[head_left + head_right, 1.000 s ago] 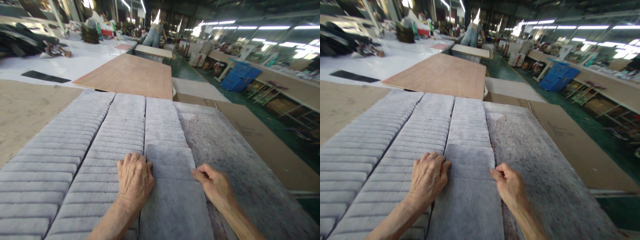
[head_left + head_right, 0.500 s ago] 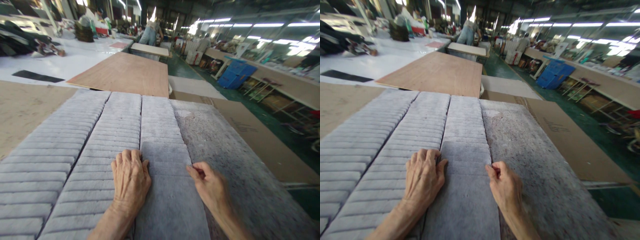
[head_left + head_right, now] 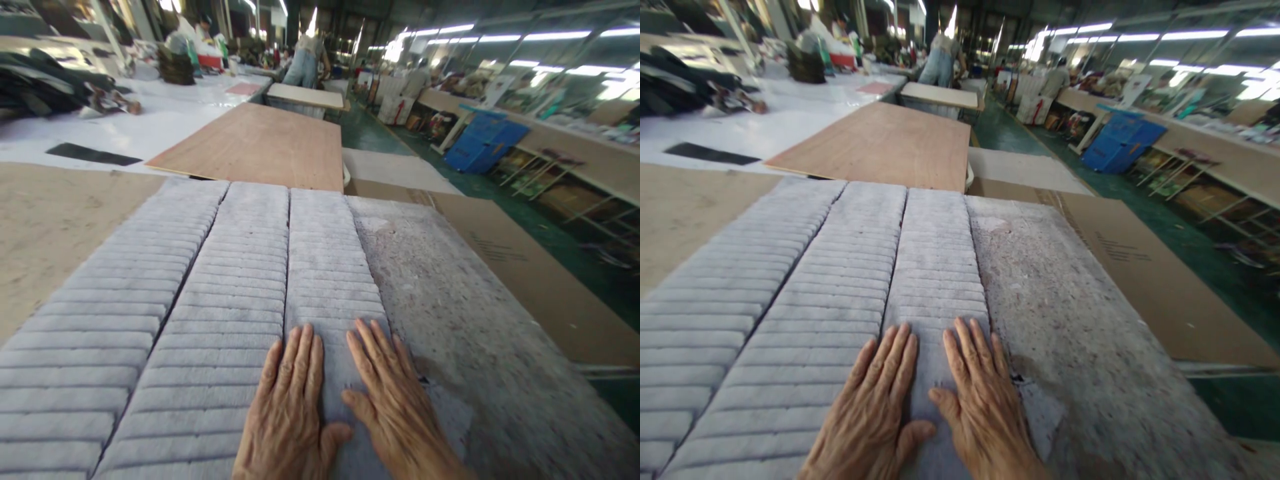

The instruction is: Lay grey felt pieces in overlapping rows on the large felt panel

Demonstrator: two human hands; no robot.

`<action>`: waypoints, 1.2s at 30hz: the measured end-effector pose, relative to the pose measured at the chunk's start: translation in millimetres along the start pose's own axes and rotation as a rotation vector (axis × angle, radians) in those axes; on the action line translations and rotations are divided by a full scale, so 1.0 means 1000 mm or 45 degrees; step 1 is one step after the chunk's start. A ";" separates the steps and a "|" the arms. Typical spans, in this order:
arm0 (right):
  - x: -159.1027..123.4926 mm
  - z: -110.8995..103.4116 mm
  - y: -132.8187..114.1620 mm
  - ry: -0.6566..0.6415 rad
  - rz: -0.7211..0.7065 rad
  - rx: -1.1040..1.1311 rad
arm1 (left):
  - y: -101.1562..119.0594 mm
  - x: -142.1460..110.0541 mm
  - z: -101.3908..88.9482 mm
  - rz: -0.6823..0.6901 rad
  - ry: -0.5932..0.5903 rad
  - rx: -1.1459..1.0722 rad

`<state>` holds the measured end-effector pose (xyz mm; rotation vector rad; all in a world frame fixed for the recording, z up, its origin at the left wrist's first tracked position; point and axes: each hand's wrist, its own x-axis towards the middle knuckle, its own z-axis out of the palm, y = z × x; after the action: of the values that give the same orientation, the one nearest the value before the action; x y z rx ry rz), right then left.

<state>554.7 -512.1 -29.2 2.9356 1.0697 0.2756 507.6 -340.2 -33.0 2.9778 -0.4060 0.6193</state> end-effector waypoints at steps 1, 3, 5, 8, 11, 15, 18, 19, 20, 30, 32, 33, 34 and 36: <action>0.000 0.000 0.000 -0.008 0.004 -0.020 | 0.000 0.000 -0.001 -0.005 -0.015 0.004; -0.001 -0.003 0.000 0.021 -0.003 -0.036 | 0.001 -0.001 -0.004 0.004 -0.036 0.021; -0.002 -0.008 -0.001 0.071 -0.005 -0.035 | 0.001 -0.004 -0.007 0.031 -0.049 0.038; -0.009 -0.009 -0.007 0.100 -0.029 -0.023 | 0.002 -0.014 -0.008 0.079 -0.022 0.055; -0.014 -0.006 -0.009 0.114 -0.080 0.027 | 0.000 -0.016 -0.010 0.111 0.007 0.051; -0.004 -0.009 0.010 0.358 0.039 0.144 | -0.014 0.008 -0.018 -0.127 -0.033 -0.057; 0.015 -0.015 0.034 0.371 0.073 0.224 | -0.027 0.033 -0.023 -0.260 -0.204 -0.200; 0.022 -0.017 0.041 0.310 0.069 0.252 | -0.031 0.040 -0.024 -0.271 -0.256 -0.227; 0.028 -0.018 0.048 0.230 0.078 0.286 | -0.034 0.046 -0.024 -0.282 -0.299 -0.242; 0.035 -0.037 0.045 -0.352 0.718 0.588 | -0.040 0.051 -0.033 -0.500 -0.500 -0.240; 0.022 -0.038 0.041 -0.325 0.816 0.637 | -0.038 0.042 -0.034 -0.555 -0.504 -0.288; 0.016 -0.038 0.039 -0.302 0.856 0.658 | -0.038 0.038 -0.034 -0.575 -0.497 -0.305; 0.011 -0.037 0.038 -0.280 0.895 0.674 | -0.037 0.035 -0.034 -0.591 -0.486 -0.314; 0.004 -0.035 0.035 -0.250 0.970 0.693 | -0.035 0.031 -0.033 -0.626 -0.467 -0.325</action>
<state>574.3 -538.4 8.0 3.6132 -0.0649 -0.3697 532.3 -310.0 9.0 2.7693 0.2179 -0.0266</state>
